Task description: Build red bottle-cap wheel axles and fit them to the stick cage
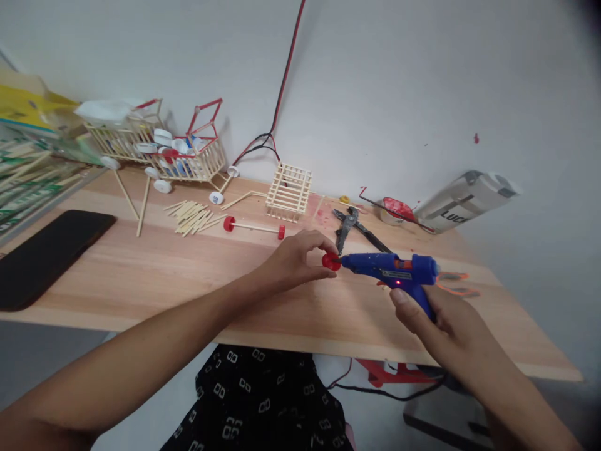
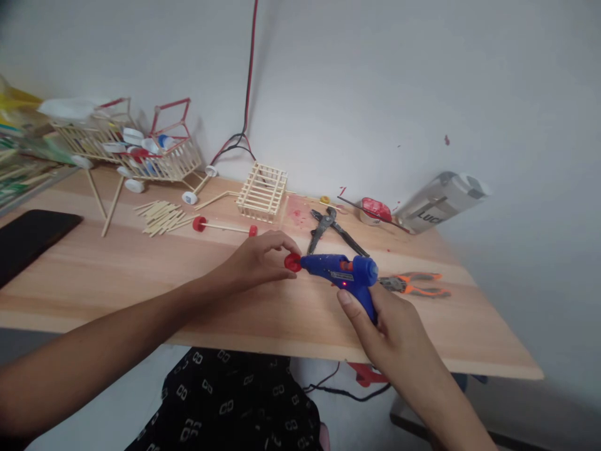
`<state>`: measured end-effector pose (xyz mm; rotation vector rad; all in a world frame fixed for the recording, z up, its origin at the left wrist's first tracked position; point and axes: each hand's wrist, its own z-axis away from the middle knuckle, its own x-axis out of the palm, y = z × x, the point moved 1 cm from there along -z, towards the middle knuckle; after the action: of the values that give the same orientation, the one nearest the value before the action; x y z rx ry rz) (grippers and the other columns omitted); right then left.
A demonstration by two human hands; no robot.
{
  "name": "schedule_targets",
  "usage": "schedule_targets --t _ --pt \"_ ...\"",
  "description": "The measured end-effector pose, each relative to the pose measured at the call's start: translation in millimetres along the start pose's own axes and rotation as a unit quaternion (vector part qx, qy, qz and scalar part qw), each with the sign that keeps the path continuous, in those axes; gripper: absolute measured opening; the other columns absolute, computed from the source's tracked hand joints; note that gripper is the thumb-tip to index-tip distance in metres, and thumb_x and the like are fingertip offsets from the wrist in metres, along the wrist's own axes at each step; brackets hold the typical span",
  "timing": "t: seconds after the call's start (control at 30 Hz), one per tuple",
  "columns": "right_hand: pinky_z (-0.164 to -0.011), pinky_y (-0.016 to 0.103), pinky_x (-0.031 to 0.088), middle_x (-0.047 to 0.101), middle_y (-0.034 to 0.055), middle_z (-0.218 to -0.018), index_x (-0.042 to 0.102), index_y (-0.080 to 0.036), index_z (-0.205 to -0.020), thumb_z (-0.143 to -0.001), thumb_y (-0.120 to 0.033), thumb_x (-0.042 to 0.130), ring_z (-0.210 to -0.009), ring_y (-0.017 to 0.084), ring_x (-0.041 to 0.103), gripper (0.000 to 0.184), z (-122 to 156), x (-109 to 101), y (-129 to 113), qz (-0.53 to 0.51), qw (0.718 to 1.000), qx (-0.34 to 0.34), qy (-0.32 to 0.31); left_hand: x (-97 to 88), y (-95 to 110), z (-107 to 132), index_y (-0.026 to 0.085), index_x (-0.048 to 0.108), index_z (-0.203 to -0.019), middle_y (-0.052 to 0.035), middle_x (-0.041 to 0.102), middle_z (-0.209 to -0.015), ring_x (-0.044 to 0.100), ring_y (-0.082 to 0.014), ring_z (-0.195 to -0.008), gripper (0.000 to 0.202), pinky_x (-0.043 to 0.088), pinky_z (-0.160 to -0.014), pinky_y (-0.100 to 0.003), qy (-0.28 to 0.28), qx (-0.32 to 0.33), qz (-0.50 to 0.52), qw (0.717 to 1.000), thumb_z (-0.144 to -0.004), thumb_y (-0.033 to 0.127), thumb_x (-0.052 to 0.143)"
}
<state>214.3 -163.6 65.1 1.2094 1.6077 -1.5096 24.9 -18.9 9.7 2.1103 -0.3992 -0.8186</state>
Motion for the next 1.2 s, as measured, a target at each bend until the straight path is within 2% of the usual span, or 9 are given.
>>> schedule_targets --t 0.43,0.83,1.2 --pt "-0.051 0.027 0.031 0.047 -0.0024 -0.06 0.046 -0.021 -0.071 -0.089 -0.06 0.04 -0.055 0.014 0.042 0.043 3.9 0.8 5.6 -0.049 0.996 0.056 -0.054 0.4 -1.9 0.5 0.019 0.063 -0.094 -0.0028 0.067 -0.099 0.06 -0.0165 -0.094 0.024 0.044 -0.085 -0.031 0.0 0.0 -0.001 1.0 -0.072 0.02 0.073" --pt "-0.046 0.026 0.033 0.048 -0.002 -0.053 0.046 -0.021 -0.063 -0.088 -0.057 0.043 -0.049 0.013 0.045 0.044 2.3 2.2 7.2 -0.027 0.999 0.024 0.003 -0.4 -0.8 1.6 0.019 0.064 -0.094 -0.0032 0.067 -0.099 0.059 -0.0171 -0.095 0.025 0.044 -0.086 -0.032 0.002 -0.006 0.001 1.0 -0.071 0.019 0.074" --pt "-0.044 0.025 0.032 0.045 -0.0029 -0.051 0.044 -0.022 -0.061 -0.088 -0.055 0.043 -0.047 0.012 0.042 0.043 2.5 -1.0 2.2 -0.001 1.0 -0.005 0.017 -0.7 0.4 0.4 0.019 0.063 -0.094 -0.0034 0.067 -0.098 0.06 -0.0176 -0.095 0.024 0.045 -0.086 -0.034 -0.003 -0.01 -0.001 1.0 -0.072 0.021 0.073"
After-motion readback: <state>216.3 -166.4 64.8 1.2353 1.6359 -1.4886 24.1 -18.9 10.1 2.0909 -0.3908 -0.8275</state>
